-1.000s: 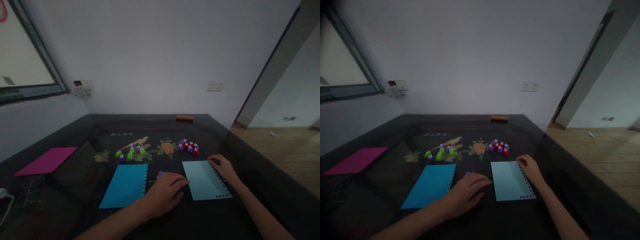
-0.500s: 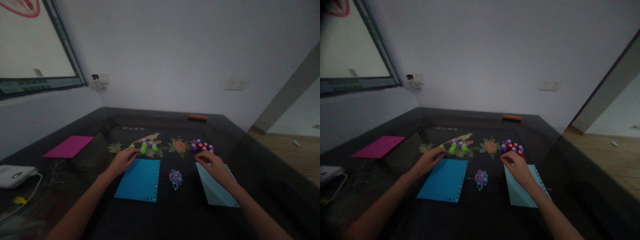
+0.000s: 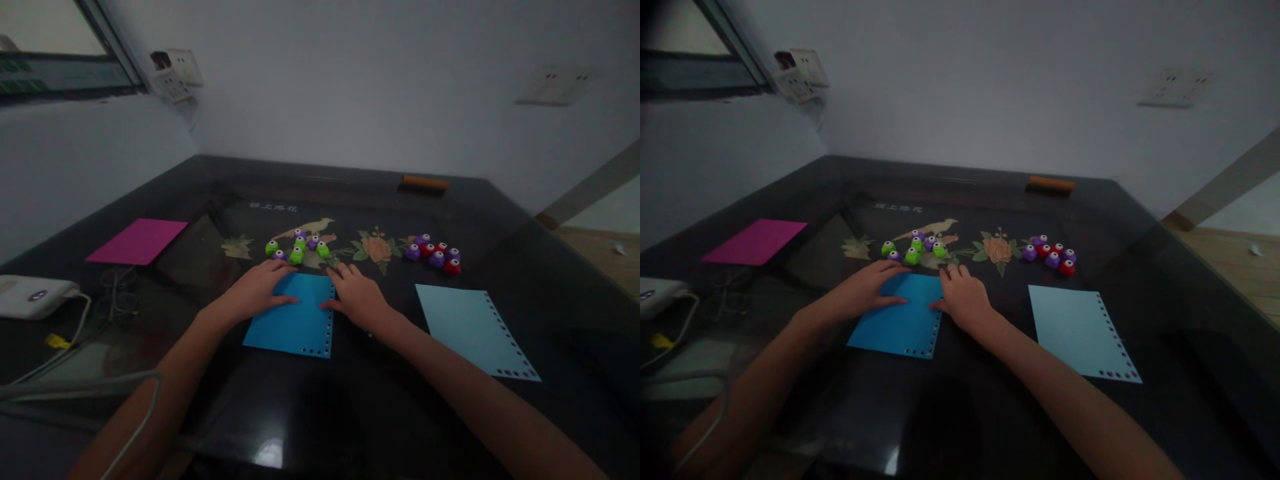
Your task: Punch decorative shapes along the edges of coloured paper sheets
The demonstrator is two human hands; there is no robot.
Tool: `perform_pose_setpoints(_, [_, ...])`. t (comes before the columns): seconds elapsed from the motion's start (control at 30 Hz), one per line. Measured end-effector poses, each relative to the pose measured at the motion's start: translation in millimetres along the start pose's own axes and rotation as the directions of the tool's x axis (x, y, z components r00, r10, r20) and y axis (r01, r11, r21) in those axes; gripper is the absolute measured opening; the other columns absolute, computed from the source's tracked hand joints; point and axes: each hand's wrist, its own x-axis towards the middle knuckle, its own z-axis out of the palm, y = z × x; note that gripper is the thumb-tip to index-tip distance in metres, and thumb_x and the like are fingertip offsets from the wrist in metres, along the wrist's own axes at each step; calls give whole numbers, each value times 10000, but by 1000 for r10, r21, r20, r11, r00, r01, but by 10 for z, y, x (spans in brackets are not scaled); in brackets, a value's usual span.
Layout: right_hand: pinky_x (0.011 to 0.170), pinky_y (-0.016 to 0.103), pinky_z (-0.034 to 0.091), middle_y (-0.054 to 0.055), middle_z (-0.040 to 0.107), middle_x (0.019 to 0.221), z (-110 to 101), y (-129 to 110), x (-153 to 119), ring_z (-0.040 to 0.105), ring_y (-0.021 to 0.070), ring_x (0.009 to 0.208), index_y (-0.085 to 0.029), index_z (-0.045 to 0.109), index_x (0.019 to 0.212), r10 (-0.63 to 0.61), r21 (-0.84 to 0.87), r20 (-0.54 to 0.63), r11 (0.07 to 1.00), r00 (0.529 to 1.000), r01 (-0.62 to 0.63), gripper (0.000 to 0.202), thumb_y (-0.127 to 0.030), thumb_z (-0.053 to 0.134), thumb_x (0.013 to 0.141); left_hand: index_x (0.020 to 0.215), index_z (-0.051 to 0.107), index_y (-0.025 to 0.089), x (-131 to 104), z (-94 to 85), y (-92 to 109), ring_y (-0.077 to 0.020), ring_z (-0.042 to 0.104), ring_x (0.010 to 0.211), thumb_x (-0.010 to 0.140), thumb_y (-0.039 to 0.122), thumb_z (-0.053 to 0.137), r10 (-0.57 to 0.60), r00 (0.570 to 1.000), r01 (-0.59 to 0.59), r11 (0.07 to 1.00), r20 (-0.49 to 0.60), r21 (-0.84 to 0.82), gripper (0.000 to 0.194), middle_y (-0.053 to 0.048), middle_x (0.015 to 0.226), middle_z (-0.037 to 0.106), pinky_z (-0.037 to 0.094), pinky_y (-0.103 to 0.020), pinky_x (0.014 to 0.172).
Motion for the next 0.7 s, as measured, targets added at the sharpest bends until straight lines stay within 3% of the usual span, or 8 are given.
perform_pose_setpoints(0.13, [665,475,548,187,547,1174,0,29,12,514,373,1039,-170,579,1194,26,7,51,1000,998,-27,593,-444,736,692,1279,504,169,10,37,-47,-311,485,1149,720,558,665,-7,1000,6,1000,27,21,700,-133,1255,521,407,-434,961])
perform_pose_setpoints(0.23, [683,442,556,173,563,1164,-55,-5,-5,522,345,1048,-174,591,1186,37,-19,57,999,998,-36,560,-453,715,717,1274,514,173,22,50,-62,-316,485,1132,720,565,658,-6,1000,6,999,24,32,694,-135,1234,519,415,-448,945])
perform_pose_setpoints(0.43, [753,395,541,166,569,1217,-158,-83,-49,518,302,1078,-79,521,1266,47,-85,77,996,996,-40,620,-423,676,774,1244,546,172,39,28,-38,-329,504,1102,712,543,676,-7,1000,7,1000,21,25,662,-150,1220,519,427,-474,923])
perform_pose_setpoints(0.7, [766,383,520,149,597,1210,-148,-69,-50,531,298,1070,-82,549,1237,29,-99,62,995,998,-23,537,-382,655,805,1267,521,154,34,56,-76,-324,493,1105,692,555,688,19,1000,-19,999,-13,31,721,-155,1207,499,418,-459,939])
